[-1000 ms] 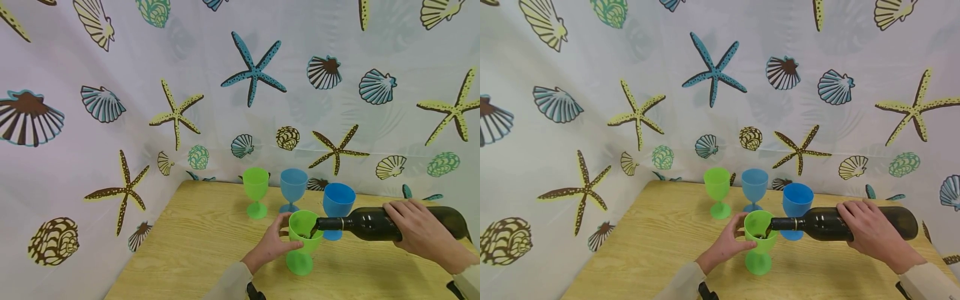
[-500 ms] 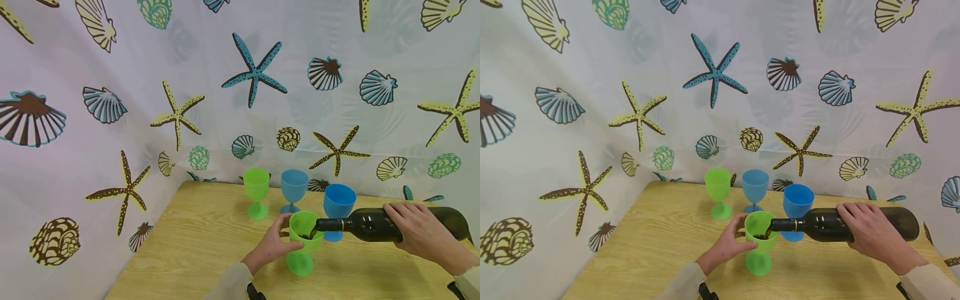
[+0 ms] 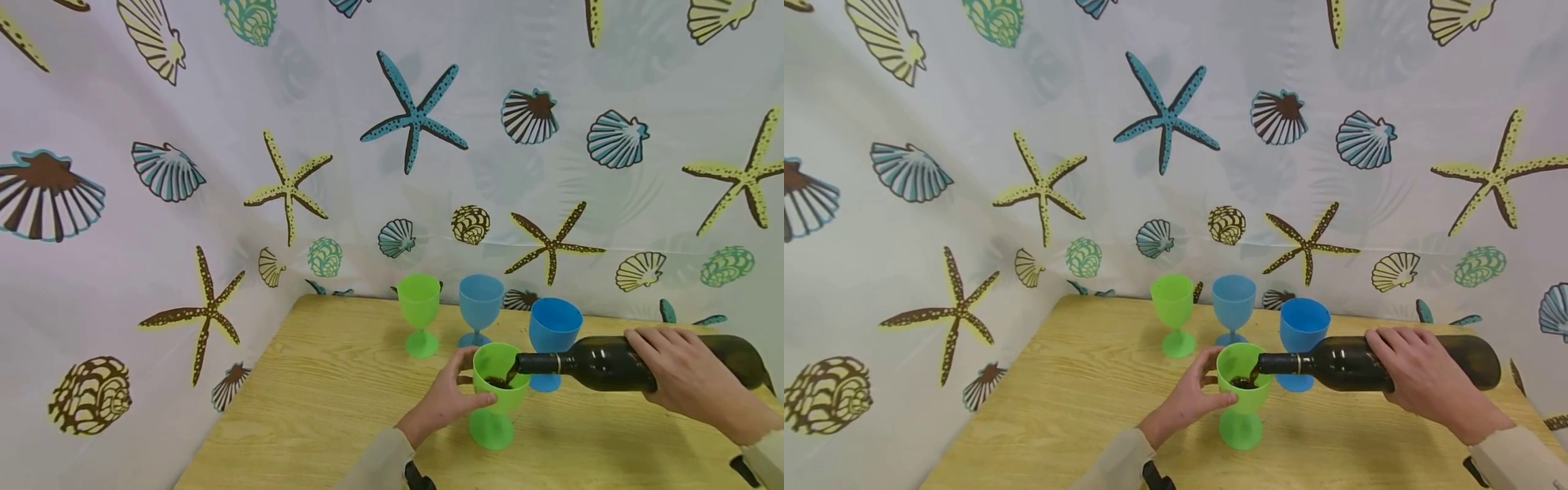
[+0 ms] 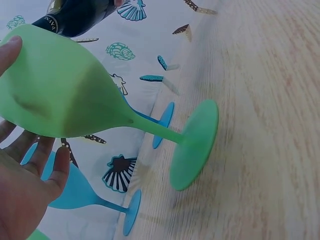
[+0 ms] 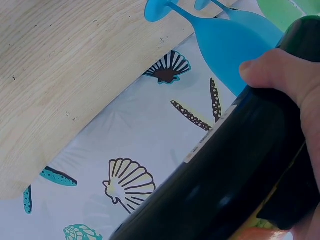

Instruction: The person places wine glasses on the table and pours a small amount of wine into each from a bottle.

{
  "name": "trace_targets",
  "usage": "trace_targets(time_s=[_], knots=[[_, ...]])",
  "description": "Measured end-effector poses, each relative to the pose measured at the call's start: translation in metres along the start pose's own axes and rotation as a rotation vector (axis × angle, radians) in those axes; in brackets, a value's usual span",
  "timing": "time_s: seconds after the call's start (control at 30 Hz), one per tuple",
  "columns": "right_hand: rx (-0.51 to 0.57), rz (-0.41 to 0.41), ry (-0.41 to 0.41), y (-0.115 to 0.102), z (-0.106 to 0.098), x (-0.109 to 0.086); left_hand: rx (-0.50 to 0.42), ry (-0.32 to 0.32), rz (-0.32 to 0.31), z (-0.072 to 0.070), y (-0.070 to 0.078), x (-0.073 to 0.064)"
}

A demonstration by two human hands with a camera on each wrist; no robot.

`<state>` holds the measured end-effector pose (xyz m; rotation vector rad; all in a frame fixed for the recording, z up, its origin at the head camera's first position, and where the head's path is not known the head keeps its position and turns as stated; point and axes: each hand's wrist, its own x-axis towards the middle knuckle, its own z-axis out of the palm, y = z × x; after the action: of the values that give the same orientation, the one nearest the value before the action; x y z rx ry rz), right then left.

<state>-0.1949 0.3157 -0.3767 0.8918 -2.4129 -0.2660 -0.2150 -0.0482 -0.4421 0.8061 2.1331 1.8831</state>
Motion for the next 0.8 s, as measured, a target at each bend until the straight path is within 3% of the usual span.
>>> trace_targets(time_s=[0.17, 0.8], knots=[[0.008, -0.002, 0.001, 0.0009, -0.0008, 0.0004, -0.008, 0.006, 0.000, 0.0005, 0.0065, -0.0020], [0.000, -0.019, 0.023, 0.0038, -0.0014, 0.0015, 0.011, -0.002, 0.017, 0.0015, 0.0054, -0.0012]])
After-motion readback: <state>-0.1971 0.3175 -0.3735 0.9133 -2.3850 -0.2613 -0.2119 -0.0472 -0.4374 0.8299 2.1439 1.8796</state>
